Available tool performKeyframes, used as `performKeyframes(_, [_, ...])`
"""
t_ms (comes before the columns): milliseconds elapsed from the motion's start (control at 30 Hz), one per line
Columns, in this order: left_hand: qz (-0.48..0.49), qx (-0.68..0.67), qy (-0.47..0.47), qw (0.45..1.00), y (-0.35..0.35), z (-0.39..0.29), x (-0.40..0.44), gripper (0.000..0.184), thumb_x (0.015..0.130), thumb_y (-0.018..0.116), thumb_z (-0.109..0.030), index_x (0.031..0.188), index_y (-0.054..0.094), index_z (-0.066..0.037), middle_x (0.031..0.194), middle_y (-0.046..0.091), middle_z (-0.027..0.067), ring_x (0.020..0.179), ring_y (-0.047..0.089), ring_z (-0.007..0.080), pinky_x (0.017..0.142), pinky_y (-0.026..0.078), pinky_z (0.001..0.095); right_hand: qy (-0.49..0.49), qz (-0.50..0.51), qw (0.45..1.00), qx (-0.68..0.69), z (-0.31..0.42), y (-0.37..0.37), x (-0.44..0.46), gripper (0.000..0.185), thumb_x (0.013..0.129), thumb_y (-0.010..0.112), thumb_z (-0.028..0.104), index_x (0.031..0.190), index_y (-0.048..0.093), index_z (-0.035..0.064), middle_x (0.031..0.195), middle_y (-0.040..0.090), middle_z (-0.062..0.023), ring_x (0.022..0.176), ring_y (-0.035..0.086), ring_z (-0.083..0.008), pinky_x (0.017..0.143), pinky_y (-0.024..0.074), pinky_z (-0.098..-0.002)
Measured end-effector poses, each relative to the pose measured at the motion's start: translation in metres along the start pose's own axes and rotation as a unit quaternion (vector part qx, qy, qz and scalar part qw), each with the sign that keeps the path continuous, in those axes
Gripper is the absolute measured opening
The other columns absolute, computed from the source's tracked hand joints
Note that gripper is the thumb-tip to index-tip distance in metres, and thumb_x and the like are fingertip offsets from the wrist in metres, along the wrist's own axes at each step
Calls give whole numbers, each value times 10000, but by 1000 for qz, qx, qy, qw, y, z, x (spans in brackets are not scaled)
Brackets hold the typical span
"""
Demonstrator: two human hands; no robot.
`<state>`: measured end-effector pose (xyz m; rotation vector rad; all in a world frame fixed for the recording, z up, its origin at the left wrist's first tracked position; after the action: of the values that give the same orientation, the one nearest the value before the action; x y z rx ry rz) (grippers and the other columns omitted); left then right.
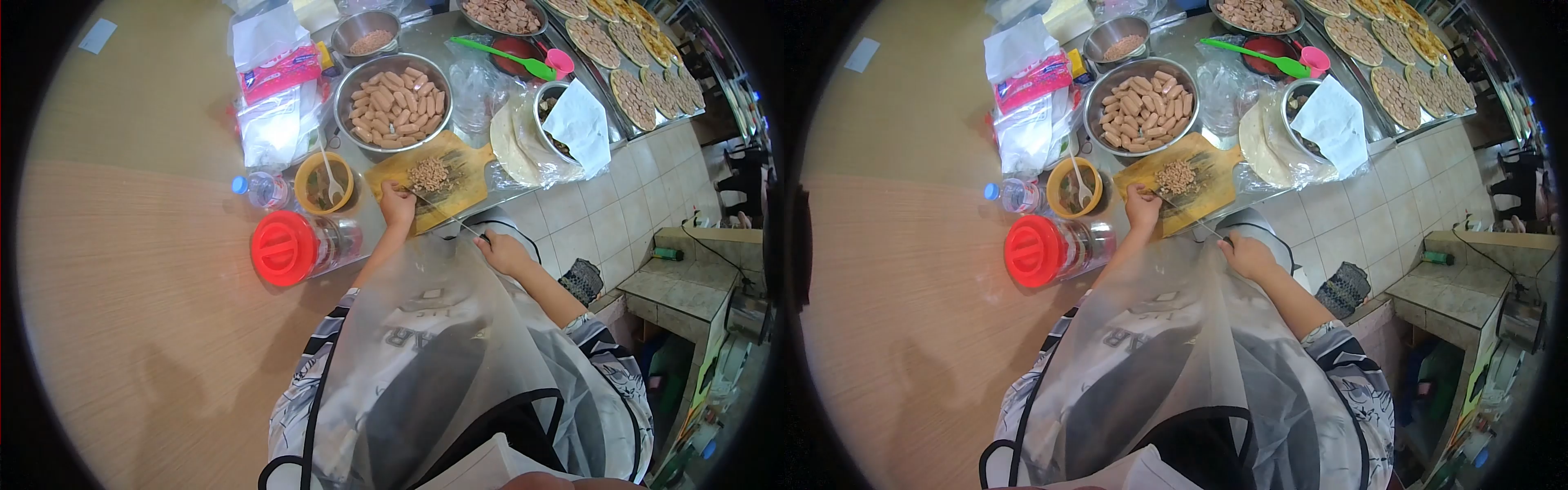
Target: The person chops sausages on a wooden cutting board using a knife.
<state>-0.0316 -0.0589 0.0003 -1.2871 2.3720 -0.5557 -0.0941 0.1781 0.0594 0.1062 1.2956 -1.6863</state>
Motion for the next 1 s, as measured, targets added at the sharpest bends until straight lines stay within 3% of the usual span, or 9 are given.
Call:
performKeyframes(400, [-7, 17, -1, 1000, -3, -8, -4, 384, 595, 610, -44, 925, 415, -48, 615, 568, 93, 599, 568, 237, 577, 435, 322, -2, 1, 1000, 2, -1, -3, -2, 438, 834, 328, 404, 935, 504, 15, 793, 565, -230, 767, 543, -365, 684, 414, -441])
performKeyframes(600, [-29, -13, 25, 999, -1, -4, -7, 318, 620, 593, -29, 891, 427, -42, 611, 570, 92, 572, 569, 221, 550, 436, 307, -30, -11, 994, 105, -8, 28, 26, 464, 830, 336, 416, 905, 508, -8, 803, 558, -242, 789, 526, -391, 702, 399, -443])
performKeyframes(700, [-4, -25, 70, 997, 5, -3, -10, 313, 649, 574, -14, 923, 423, -31, 662, 565, 96, 612, 572, 166, 547, 441, 281, -24, -9, 987, 161, -6, 31, 32, 469, 829, 341, 422, 904, 508, -10, 812, 562, -235, 810, 525, -391, 720, 394, -425])
performKeyframes(767, [3, -13, 105, 994, 5, -12, -15, 297, 658, 570, -16, 929, 452, -23, 680, 558, 99, 615, 564, 169, 560, 443, 283, -6, -45, 960, 276, -13, 29, 29, 454, 830, 354, 424, 869, 506, -2, 717, 562, -171, 627, 555, -299, 564, 423, -371])
performKeyframes(800, [3, -14, 105, 994, 4, -14, -16, 297, 658, 570, -16, 929, 452, -23, 680, 558, 99, 615, 564, 169, 560, 443, 283, -7, -46, 960, 275, -12, 23, 26, 454, 830, 354, 424, 869, 506, -2, 717, 562, -171, 627, 555, -299, 564, 423, -371])
performKeyframes(867, [10, 56, 128, 990, 5, -23, -18, 289, 657, 578, -20, 928, 480, -22, 677, 550, 87, 609, 553, 176, 567, 441, 283, 102, 36, 936, 335, -24, 24, 17, 425, 828, 375, 430, 816, 492, 22, 605, 482, -71, 432, 448, -162, 385, 351, -289])
performKeyframes(1000, [15, 63, 116, 991, 9, -21, -10, 300, 647, 588, -18, 932, 492, -27, 668, 541, 79, 602, 543, 182, 573, 438, 287, 121, 29, 919, 373, -35, 18, 8, 398, 824, 389, 432, 782, 477, 46, 539, 384, -10, 368, 322, -82, 312, 252, -236])
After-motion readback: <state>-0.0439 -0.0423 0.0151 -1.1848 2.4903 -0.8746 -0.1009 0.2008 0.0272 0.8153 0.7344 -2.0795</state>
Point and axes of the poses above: each hand's wrist, its own x-axis towards the middle knuckle, its own y-axis out of the palm, z = x × y, the point moved 8 cm from there along x, towards the middle knuckle
